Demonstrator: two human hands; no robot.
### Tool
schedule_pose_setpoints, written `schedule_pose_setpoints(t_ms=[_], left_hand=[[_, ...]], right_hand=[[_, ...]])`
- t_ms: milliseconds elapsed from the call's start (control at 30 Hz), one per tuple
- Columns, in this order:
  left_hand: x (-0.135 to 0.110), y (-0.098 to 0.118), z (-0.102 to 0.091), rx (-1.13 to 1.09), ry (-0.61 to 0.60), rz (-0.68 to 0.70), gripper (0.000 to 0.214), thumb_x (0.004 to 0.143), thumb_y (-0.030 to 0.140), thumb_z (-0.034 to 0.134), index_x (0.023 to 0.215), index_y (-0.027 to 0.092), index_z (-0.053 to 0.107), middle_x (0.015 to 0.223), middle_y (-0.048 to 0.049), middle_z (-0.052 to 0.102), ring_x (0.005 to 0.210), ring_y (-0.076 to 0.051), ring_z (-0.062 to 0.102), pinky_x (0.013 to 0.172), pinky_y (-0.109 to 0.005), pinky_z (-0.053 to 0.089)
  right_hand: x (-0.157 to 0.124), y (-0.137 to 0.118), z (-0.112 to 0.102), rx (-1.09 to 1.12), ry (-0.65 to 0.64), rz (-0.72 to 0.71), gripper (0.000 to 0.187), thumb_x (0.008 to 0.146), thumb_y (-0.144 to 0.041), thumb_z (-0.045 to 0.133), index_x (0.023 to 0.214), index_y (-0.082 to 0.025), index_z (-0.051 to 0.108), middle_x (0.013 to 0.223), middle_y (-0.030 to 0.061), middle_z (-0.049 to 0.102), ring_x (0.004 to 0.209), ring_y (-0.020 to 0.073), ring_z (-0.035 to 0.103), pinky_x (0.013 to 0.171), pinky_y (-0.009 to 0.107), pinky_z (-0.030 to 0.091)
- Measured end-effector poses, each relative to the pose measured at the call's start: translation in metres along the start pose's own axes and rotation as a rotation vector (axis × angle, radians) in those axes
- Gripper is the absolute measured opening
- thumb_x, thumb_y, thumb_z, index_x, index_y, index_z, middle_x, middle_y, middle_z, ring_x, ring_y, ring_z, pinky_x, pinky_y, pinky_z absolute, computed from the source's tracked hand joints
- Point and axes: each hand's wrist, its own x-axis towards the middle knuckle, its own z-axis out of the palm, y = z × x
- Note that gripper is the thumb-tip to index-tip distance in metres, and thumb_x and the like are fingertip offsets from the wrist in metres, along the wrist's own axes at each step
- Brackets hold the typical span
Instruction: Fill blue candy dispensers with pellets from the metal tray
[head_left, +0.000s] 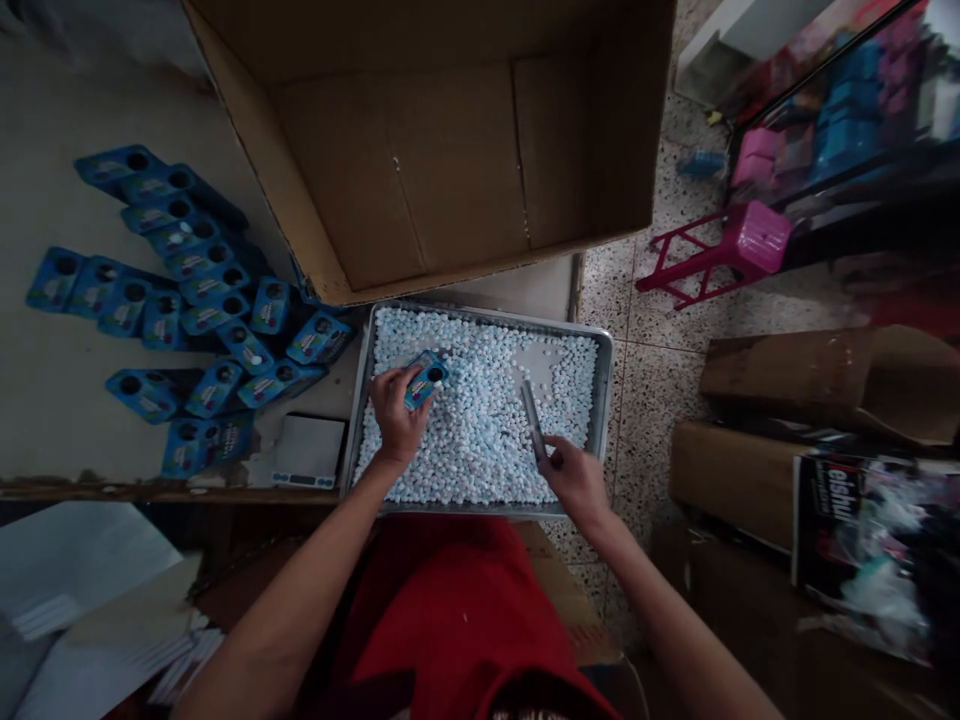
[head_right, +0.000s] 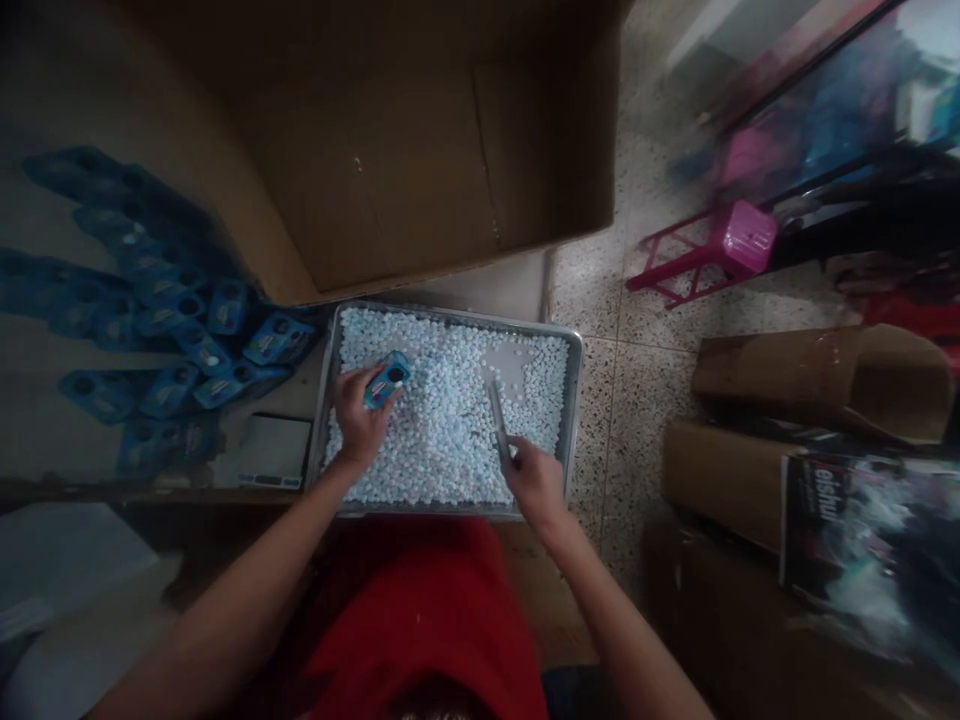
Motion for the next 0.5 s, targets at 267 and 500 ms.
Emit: schedule_pose_setpoints(t_ms=[267,500], left_hand=[[-0.035,0.041,0.088,-0.329,0.171,-0.106,0.045,0.095,0.039,0.065,0.137,0.027,0.053,0.151,-0.0123,0.047,0.148,-0.029,0.04,0.125,-0.051,0.032],[0.0,0.062,0.079,-0.416,0.056,-0.141,0.043,0.093,0.039,0.069,0.133,0.027,0.057,0.134,-0.0089,0.063,0.129,-0.024,0.06,0.114,-0.044,0.047]], right_hand=[[0.024,-0.019,0.104,-0.226,0.079,-0.052,0.041,0.097,-0.013,0.048,0.136,-0.015,0.063,0.103,0.0116,0.077,0.087,0.0198,0.072,0.07,0.025,0.044],[0.043,-0.016,0.101,0.569,0.118,-0.048,0.04,0.084,-0.028,0.052,0.116,-0.013,0.071,0.065,-0.003,0.059,0.06,0.0151,0.056,0.062,0.025,0.044]])
